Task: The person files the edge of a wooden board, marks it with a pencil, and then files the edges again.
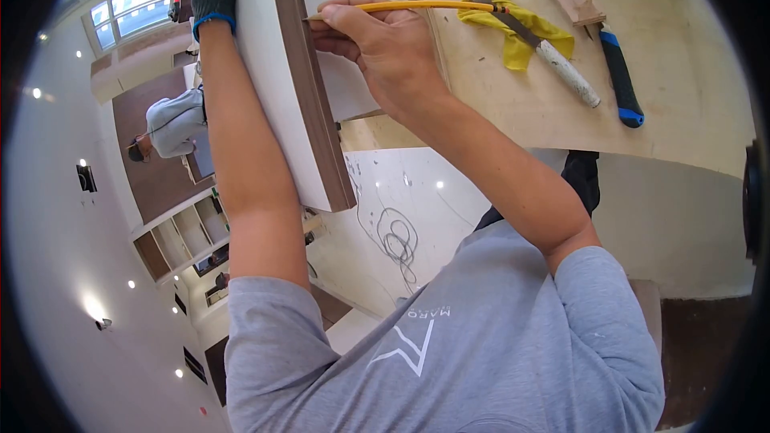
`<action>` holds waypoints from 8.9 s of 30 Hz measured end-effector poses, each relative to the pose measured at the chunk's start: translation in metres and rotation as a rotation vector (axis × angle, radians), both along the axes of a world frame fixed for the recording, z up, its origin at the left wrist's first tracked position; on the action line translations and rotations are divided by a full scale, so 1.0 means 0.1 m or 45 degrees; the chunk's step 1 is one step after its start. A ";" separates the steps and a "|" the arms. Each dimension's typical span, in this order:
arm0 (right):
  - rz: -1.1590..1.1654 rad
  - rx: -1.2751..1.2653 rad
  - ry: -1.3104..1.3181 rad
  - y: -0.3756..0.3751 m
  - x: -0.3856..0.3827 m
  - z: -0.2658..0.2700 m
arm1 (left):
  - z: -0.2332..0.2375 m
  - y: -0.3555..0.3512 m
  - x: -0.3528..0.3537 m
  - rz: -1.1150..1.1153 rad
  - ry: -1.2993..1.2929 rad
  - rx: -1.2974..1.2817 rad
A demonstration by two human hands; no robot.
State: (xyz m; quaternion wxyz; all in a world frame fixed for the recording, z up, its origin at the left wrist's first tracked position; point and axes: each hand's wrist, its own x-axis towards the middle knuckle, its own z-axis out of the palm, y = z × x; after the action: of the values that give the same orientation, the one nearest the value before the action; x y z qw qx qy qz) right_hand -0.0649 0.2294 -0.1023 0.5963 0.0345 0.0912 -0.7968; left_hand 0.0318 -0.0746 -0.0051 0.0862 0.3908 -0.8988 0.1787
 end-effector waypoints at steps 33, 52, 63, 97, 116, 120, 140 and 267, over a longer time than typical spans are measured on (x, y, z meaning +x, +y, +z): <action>0.169 0.052 0.087 0.95 0.39 -0.03 | 0.03 0.34 -0.18 0.213 0.050 0.152; 0.273 0.108 0.143 1.37 0.53 -0.02 | 0.05 0.30 -0.22 0.190 0.068 0.188; 0.616 0.057 0.365 1.96 0.60 -0.13 | 0.06 0.33 -0.19 0.163 0.070 0.186; -0.022 -0.081 -0.239 -1.57 -0.79 -0.04 | 0.05 0.34 0.11 0.213 0.192 0.400; -0.120 0.172 0.037 -1.16 -0.76 -0.59 | 0.14 0.33 0.11 0.083 -0.149 0.102; 0.036 0.120 0.067 -0.78 -0.60 -0.68 | 0.13 0.51 -0.03 0.036 -0.321 0.036; -0.891 -0.096 1.174 1.01 0.91 -0.50 | 0.11 0.71 -0.05 -0.047 0.131 0.015; 0.051 0.137 1.145 1.46 0.08 0.24 | -0.25 3.75 1.33 -0.630 0.078 -0.262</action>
State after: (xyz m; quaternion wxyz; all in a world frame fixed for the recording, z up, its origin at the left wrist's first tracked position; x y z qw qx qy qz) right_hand -0.0566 0.3752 -0.0787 0.5101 -0.2861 0.3831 -0.7150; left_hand 0.1647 0.3009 -0.0303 0.1938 0.1537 -0.9411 0.2307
